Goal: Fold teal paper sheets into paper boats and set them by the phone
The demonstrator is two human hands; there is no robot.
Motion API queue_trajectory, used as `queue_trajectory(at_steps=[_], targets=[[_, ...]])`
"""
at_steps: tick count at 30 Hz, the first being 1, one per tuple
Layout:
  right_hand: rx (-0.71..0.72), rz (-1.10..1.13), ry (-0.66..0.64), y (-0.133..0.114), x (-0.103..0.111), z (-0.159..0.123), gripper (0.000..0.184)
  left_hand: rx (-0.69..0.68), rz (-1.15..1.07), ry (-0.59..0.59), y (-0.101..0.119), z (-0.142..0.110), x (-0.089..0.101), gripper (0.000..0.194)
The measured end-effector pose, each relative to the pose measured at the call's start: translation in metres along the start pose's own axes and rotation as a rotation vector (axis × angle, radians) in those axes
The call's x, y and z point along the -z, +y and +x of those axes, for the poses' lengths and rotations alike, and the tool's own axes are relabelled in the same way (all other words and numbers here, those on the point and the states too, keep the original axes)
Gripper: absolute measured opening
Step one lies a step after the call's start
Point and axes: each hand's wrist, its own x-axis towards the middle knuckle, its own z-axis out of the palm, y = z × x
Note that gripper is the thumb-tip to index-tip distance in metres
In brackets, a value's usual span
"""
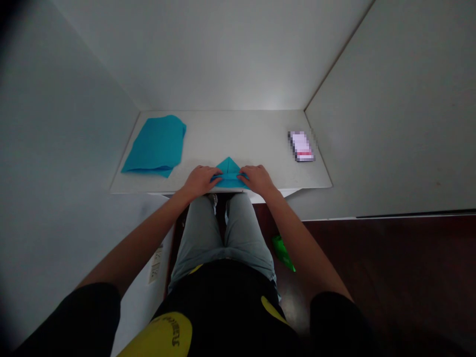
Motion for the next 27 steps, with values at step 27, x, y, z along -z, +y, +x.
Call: queue_trajectory(at_steps=[27], targets=[[-0.018,-0.044,0.232,-0.009,-0.067,-0.063,0.085,0.072,0.091,0.172,-0.001,-0.052,-0.047,0.084]])
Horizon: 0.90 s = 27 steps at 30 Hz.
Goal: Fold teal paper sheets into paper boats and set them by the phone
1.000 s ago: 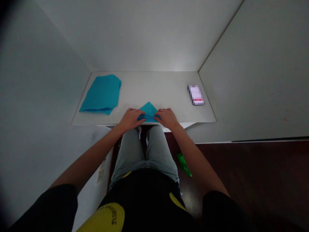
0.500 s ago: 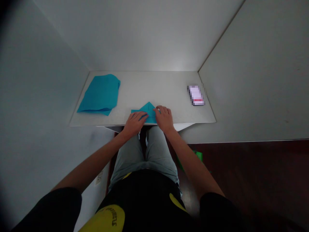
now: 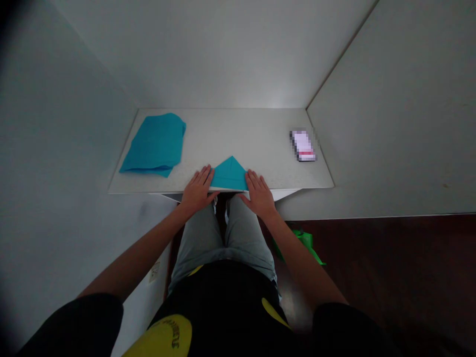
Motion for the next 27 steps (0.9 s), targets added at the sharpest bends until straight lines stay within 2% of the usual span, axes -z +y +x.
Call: queue_trajectory(at_steps=[2,4,7,10,12,15,17,19,21,24,26,27], targets=[[-0.008,-0.014,0.008,0.002,0.001,-0.001,0.080,0.029,0.021,0.015,0.007,0.001,0.000,0.089],[-0.012,-0.017,0.023,-0.002,0.000,0.000,0.070,-0.001,0.019,0.016,0.021,0.005,-0.001,0.091],[-0.002,-0.012,0.040,-0.012,0.000,0.000,0.052,-0.127,-0.014,-0.042,0.043,0.014,-0.005,0.077],[0.017,0.023,0.042,-0.017,0.009,-0.004,0.035,-0.157,-0.035,-0.080,0.053,0.015,-0.002,0.061],[0.037,0.106,0.046,-0.016,0.023,-0.006,0.029,-0.126,-0.059,-0.097,0.049,0.011,0.009,0.053],[-0.017,0.320,0.107,-0.012,0.049,0.002,0.013,-0.052,-0.149,-0.133,0.028,0.009,0.041,0.037],[-0.127,0.504,0.161,-0.006,0.064,0.017,0.022,0.008,-0.255,-0.074,0.008,0.016,0.066,0.028],[-0.201,0.718,0.157,0.003,0.070,0.038,0.035,0.084,-0.382,-0.003,-0.012,0.030,0.087,0.032],[-0.230,0.851,0.125,0.013,0.066,0.059,0.042,0.191,-0.412,0.054,-0.025,0.045,0.097,0.040],[-0.338,0.801,0.110,0.024,0.046,0.083,0.039,0.324,-0.244,0.252,-0.022,0.058,0.091,0.045],[-0.417,0.634,0.087,0.025,0.030,0.090,0.036,0.286,-0.109,0.302,-0.005,0.058,0.075,0.039],[-0.441,0.544,0.076,0.024,0.022,0.090,0.040,0.213,-0.082,0.251,0.007,0.056,0.065,0.035]])
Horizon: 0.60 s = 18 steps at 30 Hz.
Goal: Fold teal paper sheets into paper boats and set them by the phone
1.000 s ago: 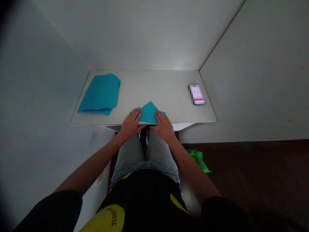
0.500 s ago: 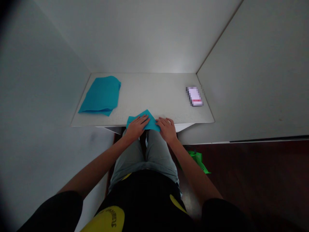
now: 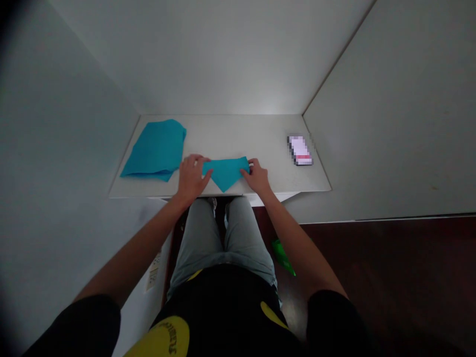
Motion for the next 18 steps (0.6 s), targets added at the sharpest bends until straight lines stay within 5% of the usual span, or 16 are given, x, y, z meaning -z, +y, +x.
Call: queue_trajectory(at_steps=[3,7,9,12,18], targets=[[0.024,-0.188,-0.003,0.003,-0.014,-0.007,0.059,-0.200,-0.016,-0.191,0.026,-0.024,-0.031,0.039],[0.217,-0.344,0.035,0.005,-0.013,-0.026,0.057,-0.277,-0.023,-0.264,0.037,-0.043,-0.057,0.045],[0.341,-0.435,0.061,0.008,-0.005,-0.036,0.054,-0.299,-0.039,-0.265,0.032,-0.046,-0.062,0.048],[0.488,-0.533,-0.067,0.014,0.005,-0.052,0.050,-0.328,-0.072,-0.268,0.023,-0.048,-0.061,0.052],[0.505,-0.524,-0.140,0.021,0.002,-0.078,0.056,-0.361,-0.085,-0.267,0.011,-0.054,-0.061,0.044]])
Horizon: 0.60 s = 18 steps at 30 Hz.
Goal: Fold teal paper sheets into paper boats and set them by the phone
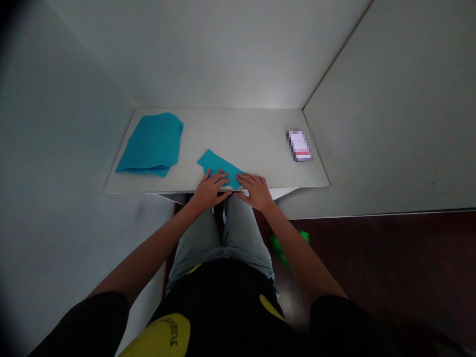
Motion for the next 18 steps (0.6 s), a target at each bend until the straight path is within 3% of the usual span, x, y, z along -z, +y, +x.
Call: queue_trajectory(at_steps=[7,11,18], targets=[[-0.082,0.071,0.096,-0.012,-0.009,0.003,0.033,0.050,-0.044,0.117,0.000,-0.010,-0.007,0.037],[-0.144,0.135,0.166,-0.011,-0.013,0.012,0.031,0.094,-0.068,0.140,0.004,-0.008,-0.006,0.033],[-0.158,0.157,0.110,-0.001,-0.010,0.027,0.031,0.309,-0.029,0.113,0.028,0.005,-0.001,0.036]])
